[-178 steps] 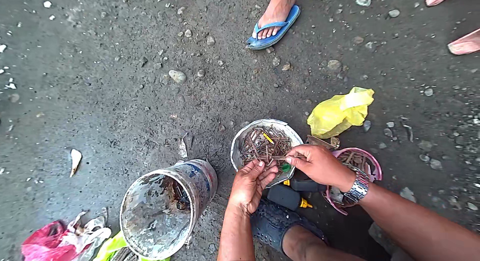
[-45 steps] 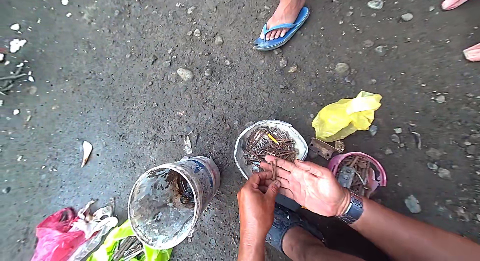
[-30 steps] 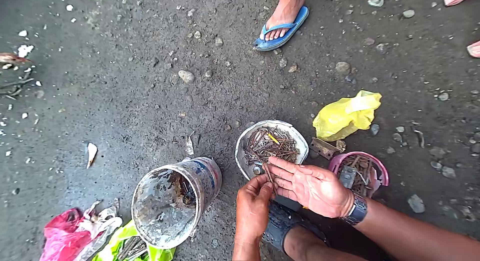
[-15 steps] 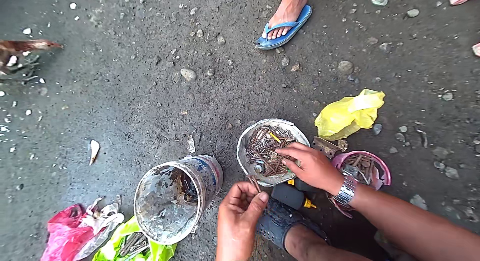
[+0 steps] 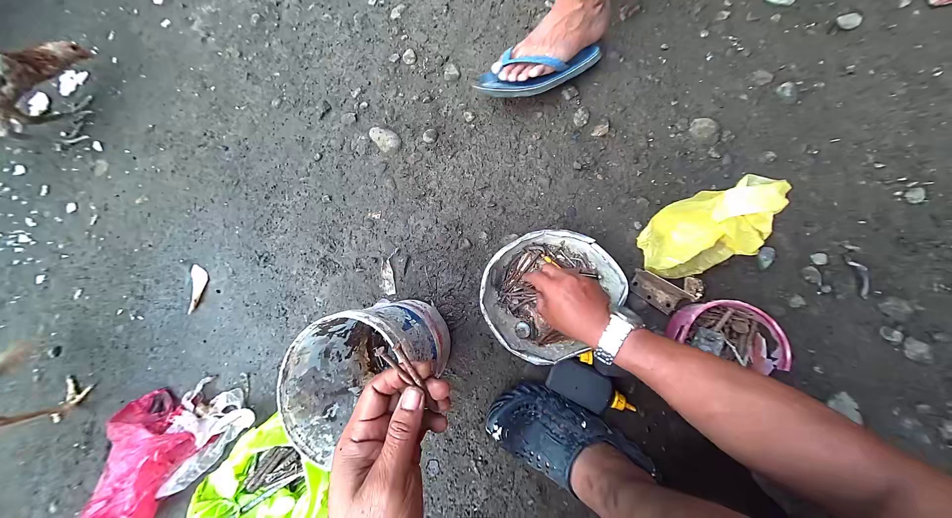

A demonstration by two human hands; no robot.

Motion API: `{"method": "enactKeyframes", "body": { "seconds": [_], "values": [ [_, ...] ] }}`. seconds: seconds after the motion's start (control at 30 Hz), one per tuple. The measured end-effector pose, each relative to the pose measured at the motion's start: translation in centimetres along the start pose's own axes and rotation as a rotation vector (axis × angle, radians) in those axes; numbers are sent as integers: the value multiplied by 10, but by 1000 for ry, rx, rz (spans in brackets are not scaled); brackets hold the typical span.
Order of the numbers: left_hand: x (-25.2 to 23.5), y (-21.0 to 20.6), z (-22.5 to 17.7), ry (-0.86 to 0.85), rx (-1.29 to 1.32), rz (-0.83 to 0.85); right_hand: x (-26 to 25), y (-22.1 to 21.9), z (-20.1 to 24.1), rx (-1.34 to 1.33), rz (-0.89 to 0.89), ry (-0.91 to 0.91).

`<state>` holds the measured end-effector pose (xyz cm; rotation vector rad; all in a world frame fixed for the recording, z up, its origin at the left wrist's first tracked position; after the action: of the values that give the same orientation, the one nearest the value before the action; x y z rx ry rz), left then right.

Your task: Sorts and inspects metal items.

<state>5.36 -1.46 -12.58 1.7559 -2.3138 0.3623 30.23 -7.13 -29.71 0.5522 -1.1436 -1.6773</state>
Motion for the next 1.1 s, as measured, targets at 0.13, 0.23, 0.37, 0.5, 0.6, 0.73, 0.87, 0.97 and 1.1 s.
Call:
{"method": "enactKeyframes", "body": {
  "seconds": [0.13, 0.23, 0.37, 0.5, 0.6, 0.73, 0.87, 0.97, 1.1],
  "values": [
    [4, -3, 8, 35, 9, -14, -10, 33, -39, -40, -168, -77],
    [5, -12, 17, 77, 24, 0, -9, 58, -58, -19, -234, -72],
    [4, -20, 30, 137, 70, 9, 13, 62, -42, -97, -258, 78],
    [3, -24, 36, 154, 111, 20, 24, 21, -12, -33, -77, 153],
    [1, -25, 35, 149, 124, 20, 14, -8, -4, 53, 7, 86],
    [2, -21, 36, 148, 122, 13, 4, -9, -3, 107, -52, 106],
    [2, -17, 42, 160, 130, 3, 3, 0, -11, 128, -166, 100],
    [3, -17, 46, 174, 127, -10, 5, 24, -24, 86, -230, 23],
    [2, -19, 49, 183, 119, -1, 8, 52, -45, 62, -275, -91]
  ]
}}
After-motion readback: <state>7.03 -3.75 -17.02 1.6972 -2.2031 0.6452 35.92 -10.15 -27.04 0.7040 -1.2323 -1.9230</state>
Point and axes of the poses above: each hand's wrist, its own x-axis away from the middle knuckle, its own y-axis out of the back of the hand, z = x × y, the point moved 4 cm from there along -x, towards the middle knuckle, and after that the axes turned 10 degrees about -z, right-handed, at the moved point
